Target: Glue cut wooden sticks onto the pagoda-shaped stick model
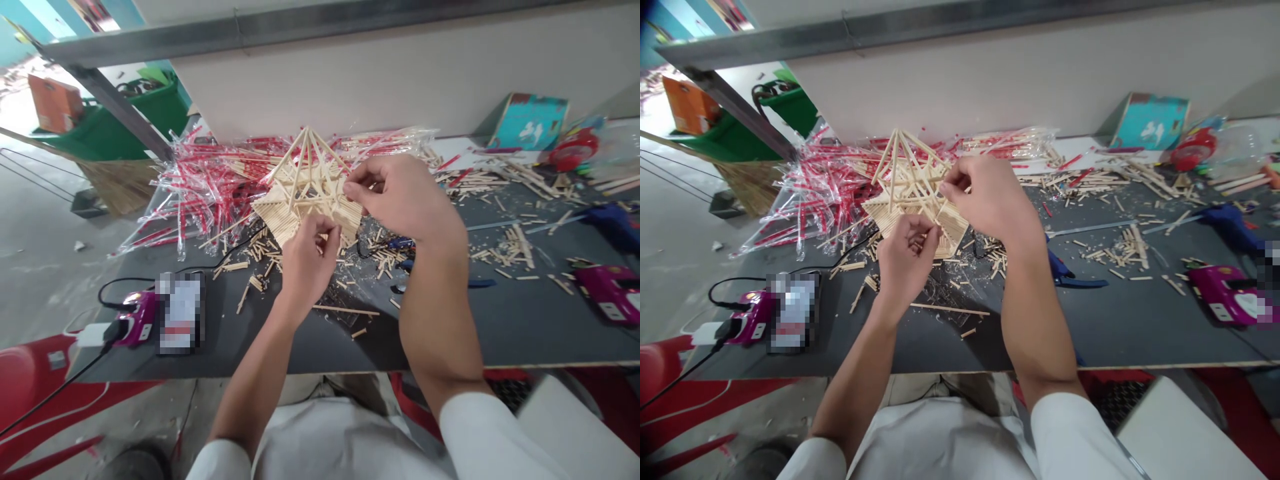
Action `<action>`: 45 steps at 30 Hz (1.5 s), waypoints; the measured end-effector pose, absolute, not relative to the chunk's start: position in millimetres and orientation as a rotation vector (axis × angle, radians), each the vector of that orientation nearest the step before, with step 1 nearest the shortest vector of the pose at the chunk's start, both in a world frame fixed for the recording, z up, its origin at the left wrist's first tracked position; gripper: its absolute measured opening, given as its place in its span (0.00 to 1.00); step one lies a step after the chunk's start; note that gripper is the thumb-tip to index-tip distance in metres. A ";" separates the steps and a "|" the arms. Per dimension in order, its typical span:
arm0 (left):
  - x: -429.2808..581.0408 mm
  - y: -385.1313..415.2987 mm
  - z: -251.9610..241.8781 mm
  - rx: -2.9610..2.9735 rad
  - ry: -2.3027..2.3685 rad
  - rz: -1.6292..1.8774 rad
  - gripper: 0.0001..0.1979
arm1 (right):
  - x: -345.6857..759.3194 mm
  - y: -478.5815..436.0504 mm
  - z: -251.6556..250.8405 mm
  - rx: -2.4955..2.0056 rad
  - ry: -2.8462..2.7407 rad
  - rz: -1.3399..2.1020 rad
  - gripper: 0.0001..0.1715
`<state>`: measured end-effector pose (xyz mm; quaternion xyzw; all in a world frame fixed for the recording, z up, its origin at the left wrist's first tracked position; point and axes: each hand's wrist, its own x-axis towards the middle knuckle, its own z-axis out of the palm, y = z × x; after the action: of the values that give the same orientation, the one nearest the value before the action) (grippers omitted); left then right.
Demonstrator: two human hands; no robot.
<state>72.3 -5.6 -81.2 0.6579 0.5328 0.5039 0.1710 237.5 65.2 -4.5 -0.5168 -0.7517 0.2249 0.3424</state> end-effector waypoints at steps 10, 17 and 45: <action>-20.0 -39.7 -88.9 1.939 1.976 1.454 0.08 | 220.4 58.1 -4.0 -1.337 -2.155 0.466 0.09; -65.1 -31.3 -135.3 1.715 2.034 1.466 0.12 | 214.9 51.2 -9.3 -1.380 -2.234 0.324 0.10; -15.9 -21.6 -115.7 1.250 1.295 1.147 0.27 | 250.1 15.5 -140.5 -1.271 -1.644 0.488 0.12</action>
<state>-15.9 -21.6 -115.7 0.5131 0.5314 0.4707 0.4825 250.1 15.5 -140.5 -0.5217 -0.6745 0.2002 0.4826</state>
